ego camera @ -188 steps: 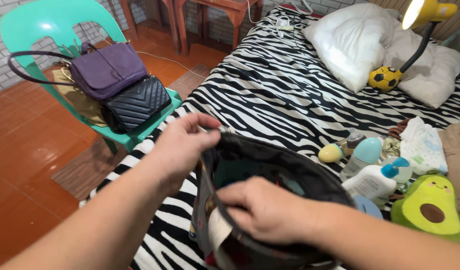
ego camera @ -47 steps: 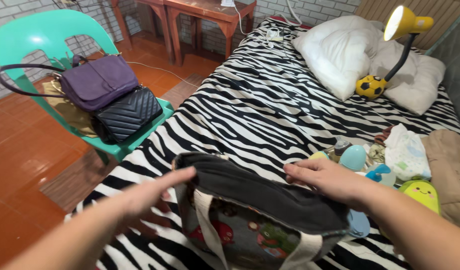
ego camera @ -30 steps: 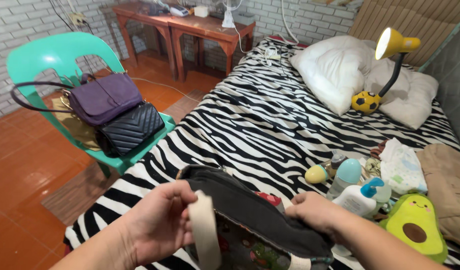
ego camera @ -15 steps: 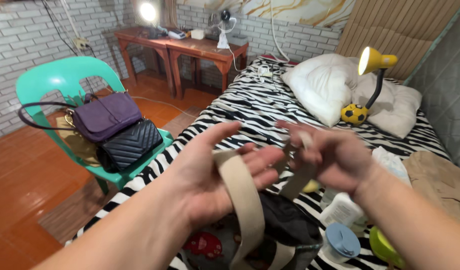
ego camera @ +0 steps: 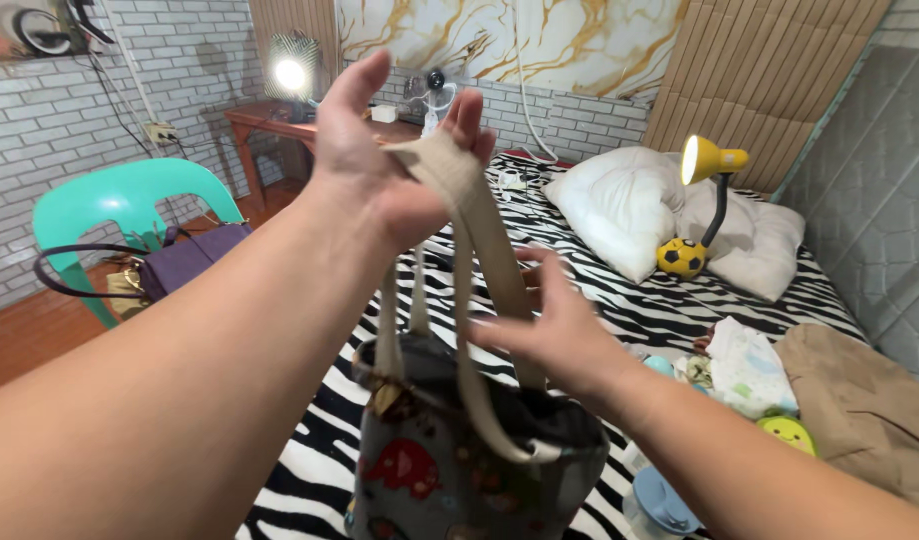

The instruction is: The person opens a purple handbag on a bed, places a phone and a wallet inside, arranges the inner pockets, and closes it. They then open a larger patterned tote bag and place a green water bottle, a hair dryer, and a folded yellow umbrella inside before adjusting the bag's opening.

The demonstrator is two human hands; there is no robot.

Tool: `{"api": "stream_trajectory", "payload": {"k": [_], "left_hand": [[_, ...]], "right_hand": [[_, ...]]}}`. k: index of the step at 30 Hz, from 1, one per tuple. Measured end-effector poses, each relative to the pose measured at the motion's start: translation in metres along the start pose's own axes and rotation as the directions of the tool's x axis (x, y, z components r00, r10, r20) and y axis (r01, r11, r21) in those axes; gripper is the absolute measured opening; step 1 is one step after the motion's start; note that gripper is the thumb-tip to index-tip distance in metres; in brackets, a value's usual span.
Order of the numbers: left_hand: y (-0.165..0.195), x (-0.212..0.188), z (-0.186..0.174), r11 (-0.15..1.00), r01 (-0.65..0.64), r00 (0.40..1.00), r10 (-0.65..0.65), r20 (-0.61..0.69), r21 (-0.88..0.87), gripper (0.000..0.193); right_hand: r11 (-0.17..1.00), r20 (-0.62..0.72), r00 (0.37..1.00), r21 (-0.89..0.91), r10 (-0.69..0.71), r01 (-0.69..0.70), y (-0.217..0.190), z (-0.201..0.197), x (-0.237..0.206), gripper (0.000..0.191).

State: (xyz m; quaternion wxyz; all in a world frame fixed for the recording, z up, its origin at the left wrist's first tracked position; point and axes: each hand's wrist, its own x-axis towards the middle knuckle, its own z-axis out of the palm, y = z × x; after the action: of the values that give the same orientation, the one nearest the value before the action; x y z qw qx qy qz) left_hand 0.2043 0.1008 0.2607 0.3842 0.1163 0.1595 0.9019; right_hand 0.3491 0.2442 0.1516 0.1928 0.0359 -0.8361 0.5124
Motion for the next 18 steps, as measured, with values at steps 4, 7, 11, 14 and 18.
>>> {"api": "stream_trajectory", "payload": {"k": [4,7,11,14,18], "left_hand": [[-0.012,0.007,0.013,0.992,0.017,0.989,-0.035,0.144,0.124,0.076],[-0.005,0.015,0.029,0.992,0.073,0.943,-0.101,0.317,0.098,0.089],[0.007,0.031,0.054,0.964,-0.004,0.957,-0.073,0.281,0.266,0.102],[0.011,0.034,0.045,0.909,-0.009,0.965,-0.101,0.241,0.418,0.098],[0.028,0.044,0.002,0.931,-0.137,0.961,0.042,0.272,0.339,0.052]], "right_hand": [[0.979,0.421,0.885,-0.105,0.201,-0.173,0.028,0.007,-0.002,0.066],[0.853,0.272,0.819,-0.012,0.505,-0.522,0.029,0.010,0.012,0.035],[0.743,0.007,0.905,0.569,0.426,-0.354,0.017,0.003,0.025,0.032],[0.669,-0.024,0.935,0.705,0.355,-0.236,0.009,-0.003,0.023,0.032],[0.614,0.010,0.948,0.760,0.318,-0.214,0.011,0.005,0.021,0.030]]}}
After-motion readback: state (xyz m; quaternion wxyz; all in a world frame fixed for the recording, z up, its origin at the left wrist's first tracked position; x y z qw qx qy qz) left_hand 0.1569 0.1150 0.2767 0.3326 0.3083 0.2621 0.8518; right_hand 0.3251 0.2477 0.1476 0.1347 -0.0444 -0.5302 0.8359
